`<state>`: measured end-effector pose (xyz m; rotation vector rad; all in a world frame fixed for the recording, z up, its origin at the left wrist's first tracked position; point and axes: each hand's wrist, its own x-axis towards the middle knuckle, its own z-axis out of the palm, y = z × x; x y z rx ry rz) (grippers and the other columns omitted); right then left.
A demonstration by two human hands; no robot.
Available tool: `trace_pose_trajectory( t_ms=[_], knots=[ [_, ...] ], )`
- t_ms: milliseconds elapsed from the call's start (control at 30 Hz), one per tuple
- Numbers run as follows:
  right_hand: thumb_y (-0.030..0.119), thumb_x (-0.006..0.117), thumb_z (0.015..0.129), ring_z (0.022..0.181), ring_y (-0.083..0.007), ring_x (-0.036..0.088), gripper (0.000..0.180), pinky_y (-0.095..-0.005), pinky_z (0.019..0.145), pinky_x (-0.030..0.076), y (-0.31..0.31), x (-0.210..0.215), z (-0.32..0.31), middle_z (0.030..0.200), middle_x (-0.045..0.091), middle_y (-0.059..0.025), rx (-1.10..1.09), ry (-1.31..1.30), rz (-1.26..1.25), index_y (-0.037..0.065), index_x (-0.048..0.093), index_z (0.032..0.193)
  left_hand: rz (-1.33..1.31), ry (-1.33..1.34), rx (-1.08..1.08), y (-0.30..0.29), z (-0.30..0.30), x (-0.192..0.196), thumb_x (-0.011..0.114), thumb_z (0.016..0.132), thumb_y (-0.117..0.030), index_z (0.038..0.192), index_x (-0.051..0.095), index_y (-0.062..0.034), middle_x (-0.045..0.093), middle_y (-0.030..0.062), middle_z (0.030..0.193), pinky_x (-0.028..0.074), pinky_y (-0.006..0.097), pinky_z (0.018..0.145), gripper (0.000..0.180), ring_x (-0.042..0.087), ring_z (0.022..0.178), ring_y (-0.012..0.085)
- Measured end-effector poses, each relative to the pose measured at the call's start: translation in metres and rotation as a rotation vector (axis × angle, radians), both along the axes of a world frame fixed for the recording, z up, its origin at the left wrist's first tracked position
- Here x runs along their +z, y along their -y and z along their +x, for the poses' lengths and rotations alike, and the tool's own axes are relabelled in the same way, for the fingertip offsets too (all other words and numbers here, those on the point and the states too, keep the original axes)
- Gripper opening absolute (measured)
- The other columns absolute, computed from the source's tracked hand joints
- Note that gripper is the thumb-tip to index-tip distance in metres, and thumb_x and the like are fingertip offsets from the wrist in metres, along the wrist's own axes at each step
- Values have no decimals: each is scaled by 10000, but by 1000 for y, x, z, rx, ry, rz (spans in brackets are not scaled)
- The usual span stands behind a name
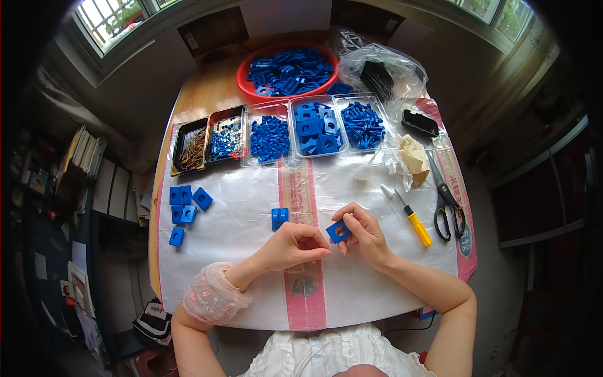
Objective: The recorder is assembling small blue plastic components by inserting small circular pieces into them and applying adhesive or a liquid using a dispenser.
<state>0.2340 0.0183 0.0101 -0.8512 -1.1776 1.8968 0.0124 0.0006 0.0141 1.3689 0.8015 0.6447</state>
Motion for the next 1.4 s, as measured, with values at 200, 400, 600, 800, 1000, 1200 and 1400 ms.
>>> trace_pose_trajectory(
  t_ms=[200, 400, 600, 800, 1000, 1200, 1400],
  knots=[
    [242, 421, 1047, 640, -158, 601, 244, -261, 578, 487, -2, -5, 0, 874, 576, -88, -28, -134, -62, 36, 483, 1163, -44, -20, 49, 1, 1, 1, 690, 913, -96, 889, 686, -4, 658, -11, 766, 498, 187, 619, 95, 613, 691, 38],
    [130, 485, 1005, 668, -175, 622, 233, -277, 595, 500, -3, -9, -1, 920, 594, -106, -18, -108, -29, 40, 436, 1213, -125, -15, 95, 2, 1, -1, 597, 989, -185, 900, 680, -9, 643, -13, 741, 502, 181, 591, 214, 605, 667, 33],
    [56, 572, 958, 606, -156, 646, 273, -249, 520, 493, 0, 4, -4, 874, 661, -109, 4, -2, 12, 31, 427, 1188, -83, 34, 123, 3, 1, 1, 606, 985, -190, 857, 653, -13, 638, -11, 721, 477, 186, 549, 223, 599, 648, 30],
    [53, 629, 929, 525, -111, 618, 211, -213, 441, 445, 5, 7, -8, 721, 662, -68, 21, 133, 96, 27, 474, 1071, 432, -73, 406, 10, 8, 2, 780, 836, -159, 809, 616, -40, 610, 3, 770, 438, 201, 495, 204, 566, 613, 48],
    [43, 646, 913, 508, -45, 560, 186, -185, 419, 384, 12, 9, -11, 667, 626, -22, 22, 199, 166, 37, 486, 1008, 761, -287, 373, 11, 14, 3, 871, 694, -144, 767, 580, -30, 560, 31, 884, 468, 231, 528, 321, 548, 635, 99],
    [20, 647, 906, 544, -20, 536, 185, -181, 452, 370, 12, 2, -10, 634, 573, 20, 46, 238, 279, 30, 487, 1000, 597, -267, 257, 12, 13, -1, 796, 743, -87, 775, 546, -18, 512, 56, 806, 472, 282, 571, 261, 556, 660, 153],
    [78, 556, 977, 549, -38, 527, 120, -191, 472, 375, 12, 6, -10, 745, 610, -32, 30, 92, 158, 29, 499, 1070, 541, -214, 268, 11, 15, 2, 784, 755, -93, 793, 547, -34, 522, 48, 775, 446, 276, 537, 247, 535, 628, 139]
  ],
)
